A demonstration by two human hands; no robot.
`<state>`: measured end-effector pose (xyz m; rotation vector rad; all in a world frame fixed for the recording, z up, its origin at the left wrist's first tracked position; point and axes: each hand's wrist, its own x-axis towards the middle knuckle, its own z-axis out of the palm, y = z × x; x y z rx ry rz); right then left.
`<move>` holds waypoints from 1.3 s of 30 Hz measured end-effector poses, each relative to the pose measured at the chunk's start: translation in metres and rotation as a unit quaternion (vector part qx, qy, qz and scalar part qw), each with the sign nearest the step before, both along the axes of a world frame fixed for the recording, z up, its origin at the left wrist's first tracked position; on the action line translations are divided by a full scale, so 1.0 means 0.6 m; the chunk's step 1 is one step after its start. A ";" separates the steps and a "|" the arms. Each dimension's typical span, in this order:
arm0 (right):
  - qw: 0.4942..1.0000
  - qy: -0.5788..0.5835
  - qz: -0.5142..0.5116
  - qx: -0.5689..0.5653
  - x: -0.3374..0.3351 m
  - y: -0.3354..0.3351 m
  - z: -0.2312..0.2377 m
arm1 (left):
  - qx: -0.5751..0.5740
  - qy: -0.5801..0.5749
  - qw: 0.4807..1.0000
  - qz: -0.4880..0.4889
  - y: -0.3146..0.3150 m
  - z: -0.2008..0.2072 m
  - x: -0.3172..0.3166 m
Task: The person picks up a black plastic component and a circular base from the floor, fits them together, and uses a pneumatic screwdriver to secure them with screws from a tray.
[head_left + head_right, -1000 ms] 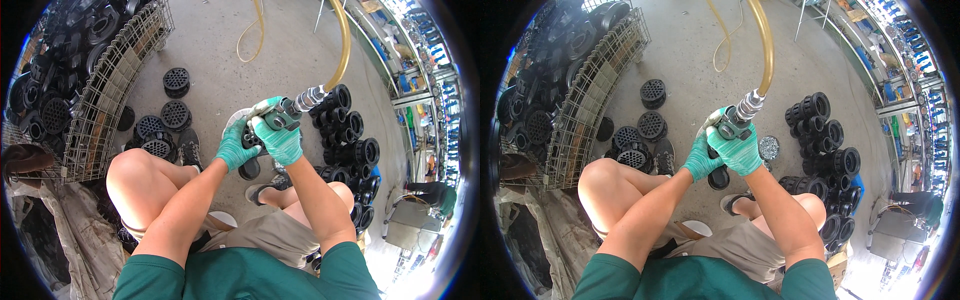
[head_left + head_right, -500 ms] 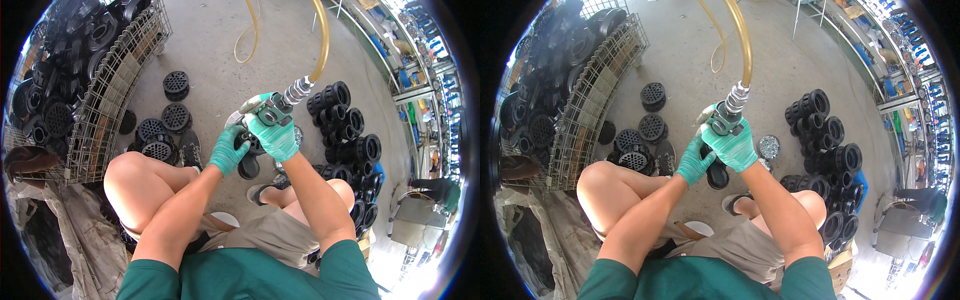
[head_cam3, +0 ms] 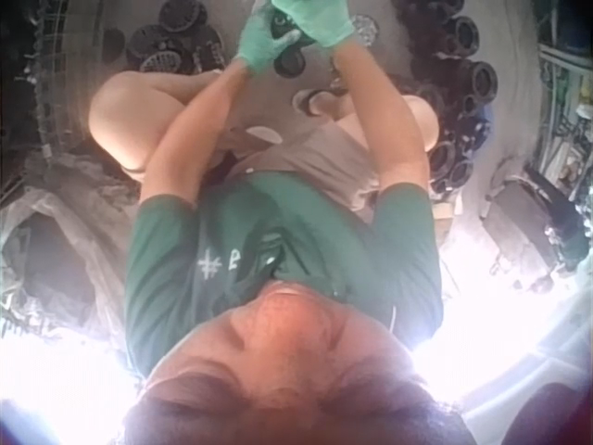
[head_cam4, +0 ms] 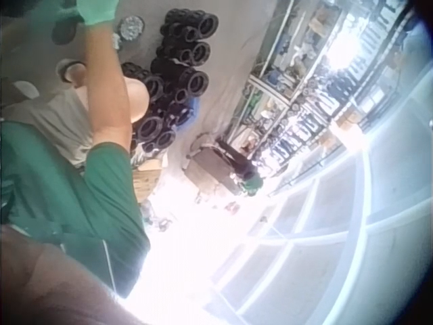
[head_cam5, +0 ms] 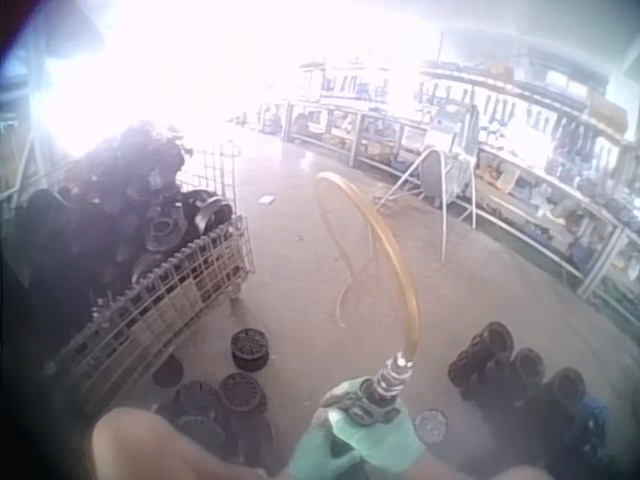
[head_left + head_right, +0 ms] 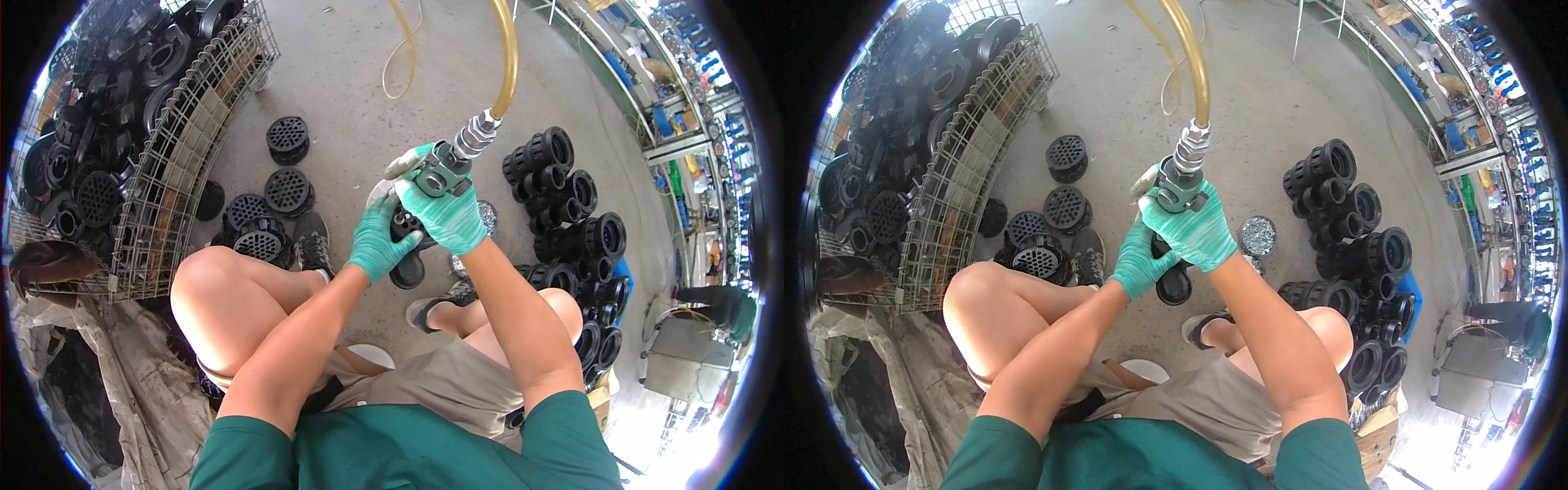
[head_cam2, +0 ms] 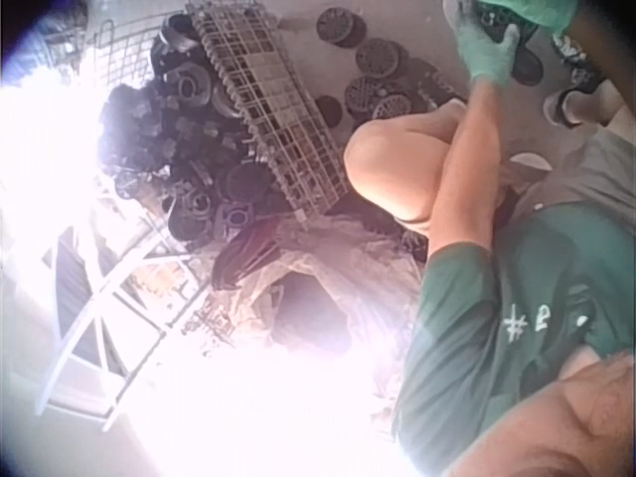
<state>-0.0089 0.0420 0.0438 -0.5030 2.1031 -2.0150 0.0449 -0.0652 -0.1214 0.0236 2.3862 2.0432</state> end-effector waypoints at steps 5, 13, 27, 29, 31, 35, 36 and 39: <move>0.999 -0.002 -0.001 -0.044 -0.001 -0.004 -0.010 | -0.076 -0.002 0.996 -0.040 -0.010 0.002 -0.025; 0.996 -0.040 -0.023 -0.074 0.008 0.000 -0.024 | -0.128 -0.030 0.991 -0.032 -0.001 -0.021 -0.020; 0.999 -0.039 -0.010 -0.036 0.007 -0.006 -0.017 | -0.101 -0.021 0.995 -0.011 -0.001 -0.001 -0.017; 0.998 -0.045 -0.014 -0.034 0.009 -0.007 -0.012 | -0.075 -0.030 0.997 -0.011 0.001 -0.005 -0.017; 0.998 -0.050 -0.018 -0.030 0.010 -0.007 -0.014 | -0.060 0.000 0.998 0.018 0.005 -0.001 -0.011; 0.999 -0.033 -0.012 -0.020 0.005 -0.006 -0.014 | 0.137 -0.043 0.987 0.071 0.026 -0.003 -0.004; 0.999 -0.044 -0.006 -0.015 0.005 -0.008 -0.012 | 0.199 -0.069 0.974 0.081 0.027 -0.009 -0.003; 0.999 -0.033 -0.001 -0.018 0.003 -0.008 -0.013 | 0.270 -0.095 0.952 0.109 0.027 -0.048 -0.014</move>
